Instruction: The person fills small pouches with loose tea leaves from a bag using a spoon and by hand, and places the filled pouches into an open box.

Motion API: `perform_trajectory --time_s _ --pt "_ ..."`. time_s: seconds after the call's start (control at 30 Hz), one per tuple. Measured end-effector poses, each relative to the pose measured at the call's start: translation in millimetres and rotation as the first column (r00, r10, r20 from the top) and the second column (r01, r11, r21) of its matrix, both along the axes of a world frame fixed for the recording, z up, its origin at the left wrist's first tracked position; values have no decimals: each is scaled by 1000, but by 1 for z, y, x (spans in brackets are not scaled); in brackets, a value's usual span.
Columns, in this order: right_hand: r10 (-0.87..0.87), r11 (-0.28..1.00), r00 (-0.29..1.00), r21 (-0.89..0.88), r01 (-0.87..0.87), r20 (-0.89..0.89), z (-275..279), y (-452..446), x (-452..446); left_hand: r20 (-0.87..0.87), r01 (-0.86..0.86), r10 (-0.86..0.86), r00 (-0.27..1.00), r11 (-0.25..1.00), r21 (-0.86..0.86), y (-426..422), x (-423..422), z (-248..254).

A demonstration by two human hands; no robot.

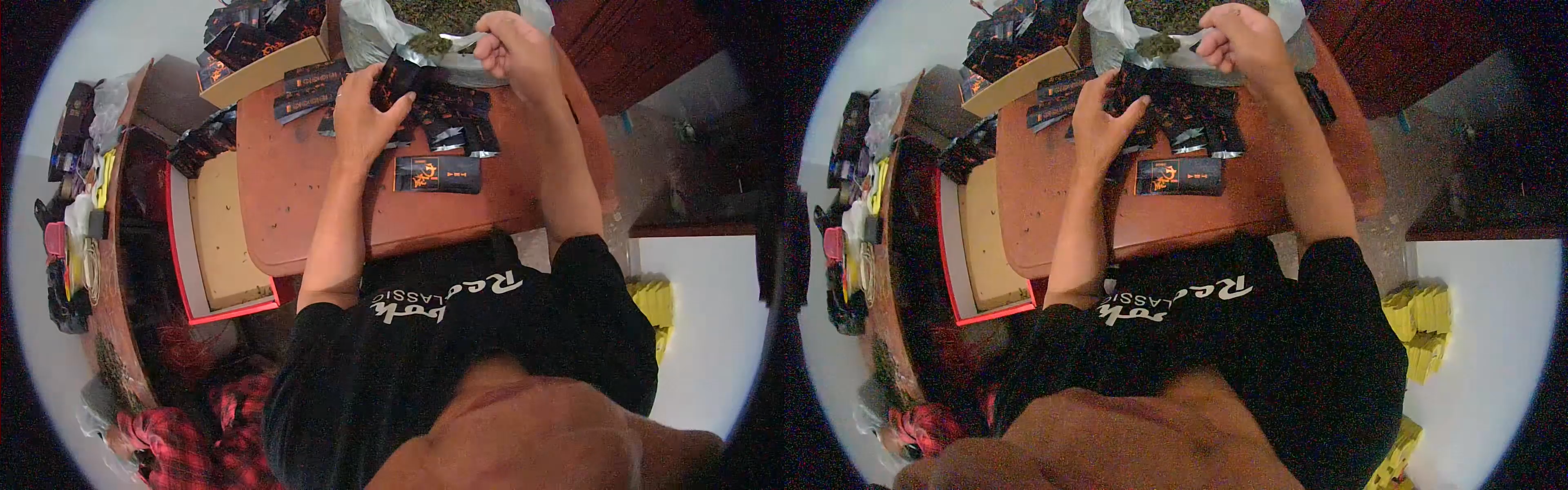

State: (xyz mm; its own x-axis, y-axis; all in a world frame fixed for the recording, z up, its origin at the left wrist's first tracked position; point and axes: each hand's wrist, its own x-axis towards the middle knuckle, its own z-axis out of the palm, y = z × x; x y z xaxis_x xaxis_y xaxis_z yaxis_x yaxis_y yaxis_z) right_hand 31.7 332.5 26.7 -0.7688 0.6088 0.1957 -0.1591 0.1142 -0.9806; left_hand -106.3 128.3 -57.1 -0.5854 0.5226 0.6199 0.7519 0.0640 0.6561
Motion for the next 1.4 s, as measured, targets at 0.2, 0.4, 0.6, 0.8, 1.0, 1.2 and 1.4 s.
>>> perform_trajectory --time_s 0.2,0.4,0.6,0.8,1.0,1.2,1.4 --pt "-64 901 993 434 14 101 12 -45 -9 -3 8 -8 1000 1000 11 0 0 0" --pt "-65 440 997 898 -6 39 7 -74 -3 -2 14 -14 1000 1000 2 0 3 4" --pt "-161 664 987 742 93 19 31 -58 12 -35 12 -13 999 1000 -14 -3 1 5" --pt "-420 415 898 852 321 -134 24 30 17 -6 10 -11 1000 1000 -16 -3 4 7" --pt "-671 151 740 968 199 -47 -8 67 4 -35 6 -7 999 999 -35 -2 3 5" --pt "-612 257 784 964 70 107 -24 28 -21 -42 20 -23 999 998 -52 -2 6 10" --pt "-553 306 833 933 191 11 -26 27 -28 -43 31 -32 999 999 -21 -1 3 5"
